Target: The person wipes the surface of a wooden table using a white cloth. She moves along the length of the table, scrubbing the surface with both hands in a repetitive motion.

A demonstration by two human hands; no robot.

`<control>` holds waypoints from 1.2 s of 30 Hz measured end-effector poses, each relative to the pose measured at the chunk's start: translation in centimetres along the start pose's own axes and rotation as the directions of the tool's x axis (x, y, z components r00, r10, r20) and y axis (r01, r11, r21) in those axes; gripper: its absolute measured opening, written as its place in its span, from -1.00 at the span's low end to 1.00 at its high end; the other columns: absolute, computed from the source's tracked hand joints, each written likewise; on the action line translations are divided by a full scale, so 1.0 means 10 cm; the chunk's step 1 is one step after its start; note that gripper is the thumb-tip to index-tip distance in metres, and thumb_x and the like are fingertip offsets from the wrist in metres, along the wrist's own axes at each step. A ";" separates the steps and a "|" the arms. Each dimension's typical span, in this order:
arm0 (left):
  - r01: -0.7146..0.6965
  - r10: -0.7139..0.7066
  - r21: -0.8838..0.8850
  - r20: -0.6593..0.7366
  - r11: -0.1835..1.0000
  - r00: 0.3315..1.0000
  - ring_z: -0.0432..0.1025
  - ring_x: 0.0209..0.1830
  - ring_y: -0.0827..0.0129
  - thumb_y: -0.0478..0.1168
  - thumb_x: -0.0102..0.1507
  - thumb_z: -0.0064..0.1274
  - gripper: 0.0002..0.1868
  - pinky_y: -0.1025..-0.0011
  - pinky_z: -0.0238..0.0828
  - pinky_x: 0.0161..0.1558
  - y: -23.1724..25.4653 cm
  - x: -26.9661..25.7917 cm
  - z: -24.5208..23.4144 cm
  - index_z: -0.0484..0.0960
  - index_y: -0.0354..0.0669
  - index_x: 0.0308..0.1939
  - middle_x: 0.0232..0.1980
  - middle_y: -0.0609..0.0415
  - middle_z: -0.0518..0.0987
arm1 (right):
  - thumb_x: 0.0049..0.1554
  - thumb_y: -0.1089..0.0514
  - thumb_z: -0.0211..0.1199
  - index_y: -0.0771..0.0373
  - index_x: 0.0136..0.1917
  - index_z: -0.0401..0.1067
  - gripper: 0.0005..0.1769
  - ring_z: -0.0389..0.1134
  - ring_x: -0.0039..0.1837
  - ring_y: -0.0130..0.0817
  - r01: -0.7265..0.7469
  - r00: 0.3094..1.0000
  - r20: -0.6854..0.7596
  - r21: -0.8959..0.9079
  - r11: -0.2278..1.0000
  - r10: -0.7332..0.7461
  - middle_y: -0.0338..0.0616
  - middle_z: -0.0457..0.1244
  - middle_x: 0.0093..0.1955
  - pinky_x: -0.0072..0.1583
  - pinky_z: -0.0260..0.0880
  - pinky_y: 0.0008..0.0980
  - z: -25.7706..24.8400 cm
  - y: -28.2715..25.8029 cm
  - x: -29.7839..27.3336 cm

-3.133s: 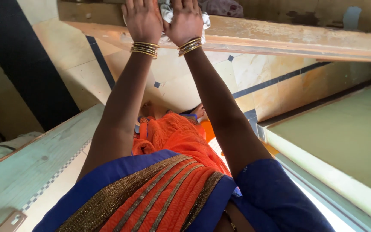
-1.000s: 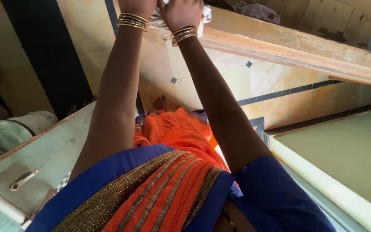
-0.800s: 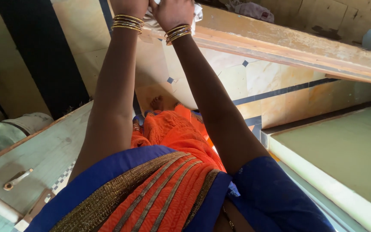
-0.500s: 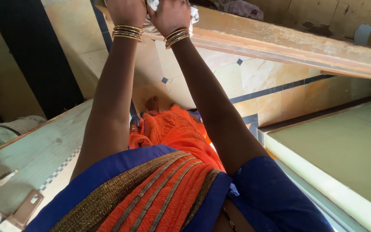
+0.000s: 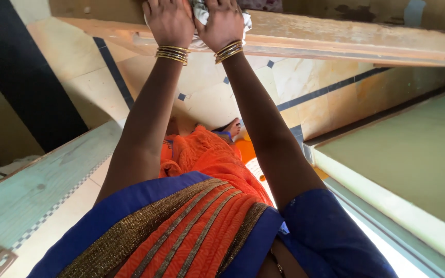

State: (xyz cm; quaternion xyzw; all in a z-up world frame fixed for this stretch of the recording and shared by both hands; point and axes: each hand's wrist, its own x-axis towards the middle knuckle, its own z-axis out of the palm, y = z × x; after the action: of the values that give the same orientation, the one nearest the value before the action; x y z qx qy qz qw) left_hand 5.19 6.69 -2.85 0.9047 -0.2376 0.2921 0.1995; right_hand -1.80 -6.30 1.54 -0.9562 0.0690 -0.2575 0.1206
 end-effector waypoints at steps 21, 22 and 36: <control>-0.168 0.230 -0.263 0.225 0.950 0.947 0.39 -0.04 0.09 0.00 0.41 -0.07 -0.73 0.09 0.29 -0.12 2.97 0.16 0.24 0.52 -0.12 -0.09 -0.15 -0.04 0.56 | 0.04 0.00 0.46 0.17 0.00 0.56 -0.69 0.39 -0.07 0.13 -0.193 0.975 -0.116 -0.032 0.981 0.189 0.08 0.38 -0.12 -0.03 0.40 0.01 -1.42 2.51 -0.79; -0.184 0.238 -0.259 0.196 0.948 0.951 0.39 -0.02 0.10 0.00 0.40 -0.07 -0.73 0.10 0.29 -0.12 3.09 0.16 0.27 0.51 -0.12 -0.07 -0.14 -0.03 0.56 | 0.04 0.00 0.45 0.16 -0.01 0.57 -0.70 0.39 -0.07 0.13 -0.206 0.971 -0.127 -0.025 0.978 0.202 0.09 0.38 -0.11 -0.03 0.40 0.01 -1.47 2.61 -0.82; -0.273 0.333 -0.262 0.222 0.926 0.916 0.40 -0.03 0.10 0.01 0.39 -0.10 -0.76 0.07 0.29 -0.07 4.28 0.10 0.67 0.50 -0.03 -0.08 -0.15 0.03 0.57 | 0.01 -0.01 0.43 0.13 -0.06 0.58 -0.74 0.39 -0.09 0.11 -0.314 0.935 -0.181 -0.022 0.949 0.305 0.02 0.39 -0.18 -0.07 0.39 0.00 -1.83 3.76 -1.20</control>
State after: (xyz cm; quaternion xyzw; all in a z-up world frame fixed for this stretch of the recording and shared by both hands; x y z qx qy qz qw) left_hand -14.57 -31.57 2.29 0.8586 -0.4316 0.1683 0.2197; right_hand -24.04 -43.71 1.12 -0.9098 0.2355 -0.3166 0.1290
